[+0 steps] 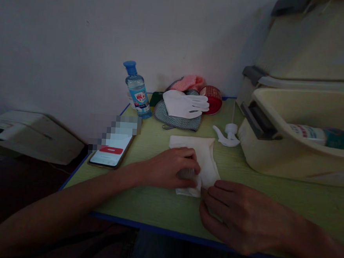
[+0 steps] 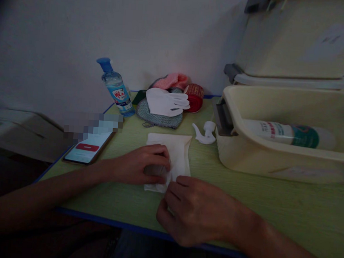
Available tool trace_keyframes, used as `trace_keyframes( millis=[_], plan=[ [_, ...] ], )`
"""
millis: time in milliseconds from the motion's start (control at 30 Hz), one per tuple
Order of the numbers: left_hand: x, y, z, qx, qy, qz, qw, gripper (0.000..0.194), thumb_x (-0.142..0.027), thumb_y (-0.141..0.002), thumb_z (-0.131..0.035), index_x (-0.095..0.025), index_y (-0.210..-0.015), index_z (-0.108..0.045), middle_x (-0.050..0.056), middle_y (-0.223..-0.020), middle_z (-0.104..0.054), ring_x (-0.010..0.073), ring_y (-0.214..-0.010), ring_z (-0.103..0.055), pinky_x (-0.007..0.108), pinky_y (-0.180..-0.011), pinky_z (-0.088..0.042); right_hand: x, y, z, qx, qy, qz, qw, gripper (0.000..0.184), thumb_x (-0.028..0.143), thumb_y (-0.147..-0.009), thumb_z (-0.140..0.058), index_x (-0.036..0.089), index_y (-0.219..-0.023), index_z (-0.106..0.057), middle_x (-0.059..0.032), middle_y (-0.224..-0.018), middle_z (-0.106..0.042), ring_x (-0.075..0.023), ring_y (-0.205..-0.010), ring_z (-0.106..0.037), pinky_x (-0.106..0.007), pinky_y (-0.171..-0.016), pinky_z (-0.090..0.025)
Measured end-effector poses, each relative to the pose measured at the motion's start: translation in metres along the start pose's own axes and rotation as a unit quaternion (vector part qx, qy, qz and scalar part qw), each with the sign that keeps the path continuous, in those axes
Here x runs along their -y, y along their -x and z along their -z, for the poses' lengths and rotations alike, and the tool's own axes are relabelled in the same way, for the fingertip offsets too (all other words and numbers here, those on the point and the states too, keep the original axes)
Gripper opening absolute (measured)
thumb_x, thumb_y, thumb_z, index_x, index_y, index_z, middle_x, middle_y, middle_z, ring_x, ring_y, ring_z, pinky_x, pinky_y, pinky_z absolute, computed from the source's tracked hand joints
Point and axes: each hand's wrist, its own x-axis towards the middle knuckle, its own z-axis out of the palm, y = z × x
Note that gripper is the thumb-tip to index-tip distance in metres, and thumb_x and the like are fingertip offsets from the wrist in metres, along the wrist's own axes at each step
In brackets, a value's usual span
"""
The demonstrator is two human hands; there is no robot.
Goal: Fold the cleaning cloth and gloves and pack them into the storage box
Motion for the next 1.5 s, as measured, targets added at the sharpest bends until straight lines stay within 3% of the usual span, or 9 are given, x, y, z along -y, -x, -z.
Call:
trace_keyframes(
  millis=[167, 367, 567, 667, 800, 1000, 1300, 1500],
  plan=[
    [-0.001, 0.0, -0.002, -0.009, 0.004, 0.013, 1.0, 0.021, -0.031, -0.079, -0.063, -0.013, -0.091, -0.065, 0.006, -0.094, -0.057, 0.017, -0.088, -0.054, 0.028, -0.08, -0.043, 0.009, -0.002, 0.004, -0.007, 0.016, -0.013, 1.0, 0.036, 0.002, -0.083, -0.033, 0.017, -0.07, -0.063, -0.0033, -0.058, -0.064, -0.0144, -0.052, -0.058, -0.028, -0.054, -0.045],
    [-0.001, 0.002, -0.004, -0.023, -0.011, 0.006, 1.0, 0.024, -0.033, -0.08, -0.063, -0.013, -0.093, -0.065, 0.007, -0.095, -0.058, 0.0171, -0.089, -0.055, 0.028, -0.08, -0.043, 0.012, 0.0, 0.005, 0.006, 0.025, -0.037, 0.999, 0.031, 0.003, -0.083, -0.036, 0.015, -0.076, -0.063, -0.0045, -0.063, -0.067, -0.0152, -0.057, -0.063, -0.028, -0.058, -0.047],
    [-0.002, 0.006, -0.003, -0.042, -0.143, -0.037, 0.988, 0.028, -0.04, -0.086, -0.053, -0.018, -0.098, -0.063, 0.007, -0.106, -0.061, 0.0246, -0.107, -0.05, 0.042, -0.094, -0.035, 0.01, 0.0, 0.008, 0.027, -0.001, -0.041, 0.999, 0.029, 0.005, -0.085, -0.038, 0.016, -0.074, -0.062, -0.0036, -0.063, -0.066, -0.014, -0.055, -0.059, -0.029, -0.052, -0.043],
    [-0.003, 0.006, -0.003, -0.038, -0.174, -0.04, 0.983, 0.031, -0.04, -0.086, -0.052, -0.015, -0.102, -0.06, 0.01, -0.113, -0.061, 0.0246, -0.111, -0.05, 0.041, -0.096, -0.035, 0.011, -0.003, 0.009, 0.027, -0.012, -0.04, 0.999, 0.029, 0.005, -0.085, -0.038, 0.016, -0.072, -0.062, -0.0031, -0.063, -0.066, -0.0136, -0.056, -0.058, -0.029, -0.056, -0.043],
    [-0.004, 0.005, -0.004, 0.005, -0.195, -0.017, 0.981, 0.05, -0.043, -0.088, -0.047, -0.009, -0.124, -0.047, 0.016, -0.131, -0.051, 0.0248, -0.121, -0.046, 0.038, -0.101, -0.033, 0.011, -0.005, 0.009, 0.022, -0.017, -0.048, 0.998, 0.029, 0.006, -0.085, -0.039, 0.017, -0.07, -0.062, -0.0032, -0.062, -0.065, -0.0139, -0.058, -0.056, -0.029, -0.057, -0.041],
    [-0.004, 0.006, -0.01, 0.076, -0.211, 0.021, 0.974, 0.059, -0.045, -0.094, -0.029, -0.009, -0.141, -0.025, 0.011, -0.151, -0.022, 0.0223, -0.14, -0.018, 0.04, -0.114, -0.011, 0.013, -0.002, 0.008, 0.023, -0.013, -0.043, 0.999, 0.029, 0.006, -0.084, -0.04, 0.016, -0.069, -0.063, -0.0028, -0.06, -0.064, -0.0148, -0.057, -0.055, -0.03, -0.055, -0.04],
    [-0.005, 0.004, -0.011, 0.084, -0.18, 0.062, 0.978, 0.057, -0.039, -0.095, -0.027, -0.01, -0.143, -0.02, 0.009, -0.153, -0.015, 0.0218, -0.141, -0.013, 0.041, -0.115, -0.01, 0.012, -0.002, 0.007, 0.018, -0.015, -0.037, 0.999, 0.029, 0.005, -0.083, -0.04, 0.017, -0.068, -0.062, -0.0024, -0.06, -0.064, -0.015, -0.056, -0.054, -0.03, -0.057, -0.04],
    [-0.005, 0.003, -0.01, 0.087, -0.15, 0.062, 0.983, 0.069, -0.052, -0.091, -0.031, -0.008, -0.143, -0.018, 0.013, -0.152, -0.014, 0.024, -0.142, -0.012, 0.043, -0.115, -0.01, 0.011, -0.001, 0.008, 0.033, -0.023, -0.047, 0.998, 0.025, 0.006, -0.083, -0.043, 0.018, -0.068, -0.059, -0.0017, -0.059, -0.062, -0.0145, -0.055, -0.053, -0.03, -0.06, -0.04]
  ],
)
